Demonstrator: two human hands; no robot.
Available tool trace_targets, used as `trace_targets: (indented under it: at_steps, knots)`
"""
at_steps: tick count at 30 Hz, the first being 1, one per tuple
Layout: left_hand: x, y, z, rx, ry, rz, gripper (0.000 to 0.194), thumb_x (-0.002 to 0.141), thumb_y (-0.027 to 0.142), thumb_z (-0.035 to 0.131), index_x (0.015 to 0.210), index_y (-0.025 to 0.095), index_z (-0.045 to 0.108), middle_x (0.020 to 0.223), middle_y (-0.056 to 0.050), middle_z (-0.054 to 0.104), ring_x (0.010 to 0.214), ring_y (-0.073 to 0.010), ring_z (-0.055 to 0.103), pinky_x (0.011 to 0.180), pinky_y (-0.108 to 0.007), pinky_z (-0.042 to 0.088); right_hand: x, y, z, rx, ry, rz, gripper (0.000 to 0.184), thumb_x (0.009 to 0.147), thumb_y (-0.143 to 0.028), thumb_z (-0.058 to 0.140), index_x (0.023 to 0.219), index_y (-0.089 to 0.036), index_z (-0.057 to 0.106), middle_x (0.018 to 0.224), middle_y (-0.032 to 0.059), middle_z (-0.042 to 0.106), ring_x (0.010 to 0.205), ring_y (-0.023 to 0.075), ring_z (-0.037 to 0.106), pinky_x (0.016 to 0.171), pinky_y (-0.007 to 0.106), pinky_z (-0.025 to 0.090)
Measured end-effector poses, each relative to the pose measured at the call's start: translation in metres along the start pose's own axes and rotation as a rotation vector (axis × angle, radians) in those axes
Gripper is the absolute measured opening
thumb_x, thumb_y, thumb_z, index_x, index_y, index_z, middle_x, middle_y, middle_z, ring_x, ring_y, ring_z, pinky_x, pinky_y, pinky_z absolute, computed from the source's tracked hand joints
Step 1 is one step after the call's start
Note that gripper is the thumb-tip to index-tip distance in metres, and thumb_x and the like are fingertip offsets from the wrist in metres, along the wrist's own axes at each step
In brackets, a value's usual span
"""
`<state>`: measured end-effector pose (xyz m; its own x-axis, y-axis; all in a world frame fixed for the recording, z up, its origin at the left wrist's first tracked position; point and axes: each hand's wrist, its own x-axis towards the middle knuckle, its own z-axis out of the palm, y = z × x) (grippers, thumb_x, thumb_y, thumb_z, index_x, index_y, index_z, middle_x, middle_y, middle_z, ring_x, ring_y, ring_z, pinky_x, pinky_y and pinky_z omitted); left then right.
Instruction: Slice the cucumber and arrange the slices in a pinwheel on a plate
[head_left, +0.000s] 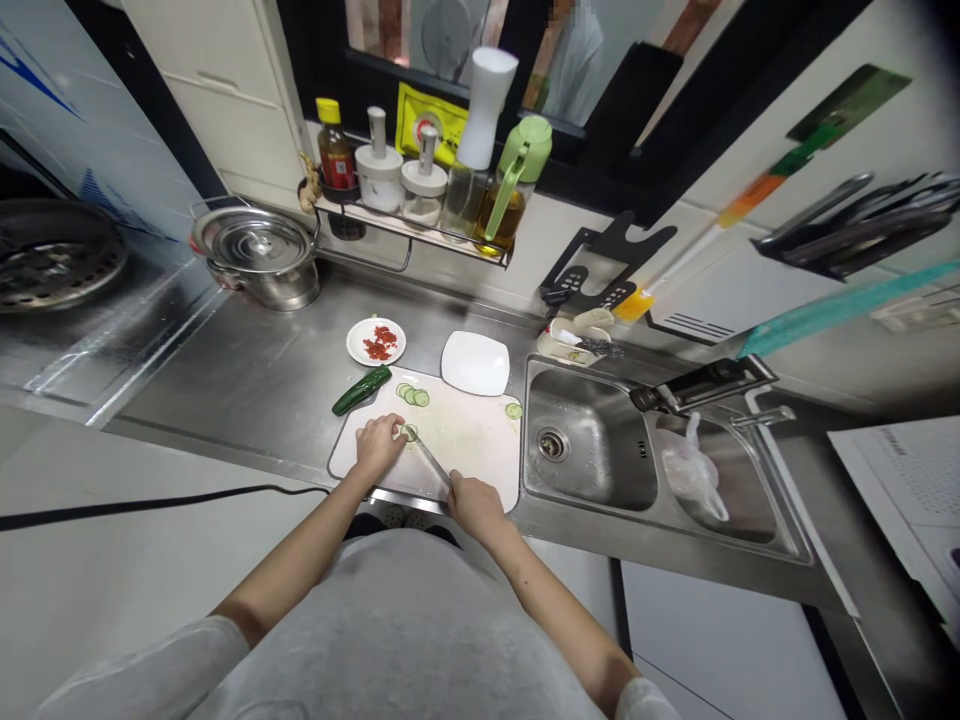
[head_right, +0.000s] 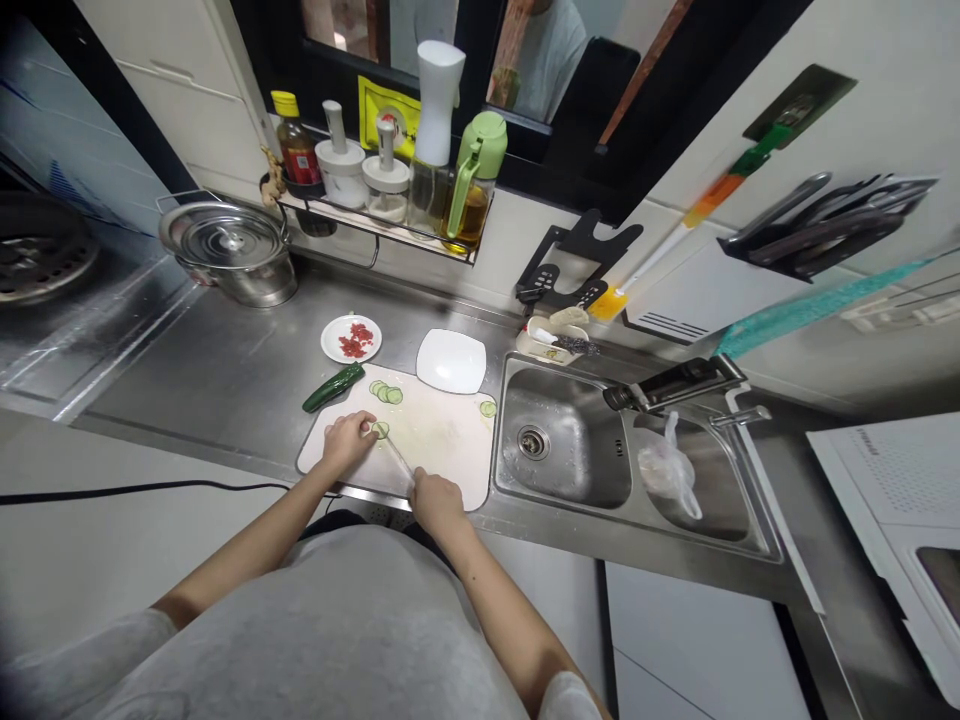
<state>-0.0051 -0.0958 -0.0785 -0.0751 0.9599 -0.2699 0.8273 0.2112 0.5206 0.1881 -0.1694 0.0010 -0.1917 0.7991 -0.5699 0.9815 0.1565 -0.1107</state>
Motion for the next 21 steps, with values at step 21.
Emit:
trace_targets:
  at_steps: [21]
  knots:
    - [0.001, 0.005, 0.001, 0.01, 0.007, 0.01, 0.022, 0.079, 0.03, 0.055, 0.1, 0.025, 0.062, 0.092, -0.005, 0.068, 0.1, -0.0264, 0.056, 0.086, -0.039, 0.034, -0.02, 0.037, 0.01, 0.087, 0.08, 0.147, 0.027, 0.097, -0.034, 0.034, 0.11, -0.021, 0.054, 0.096, 0.0086, 0.07, 0.091, 0.0203, 0.065, 0.067, 0.026, 0.034]
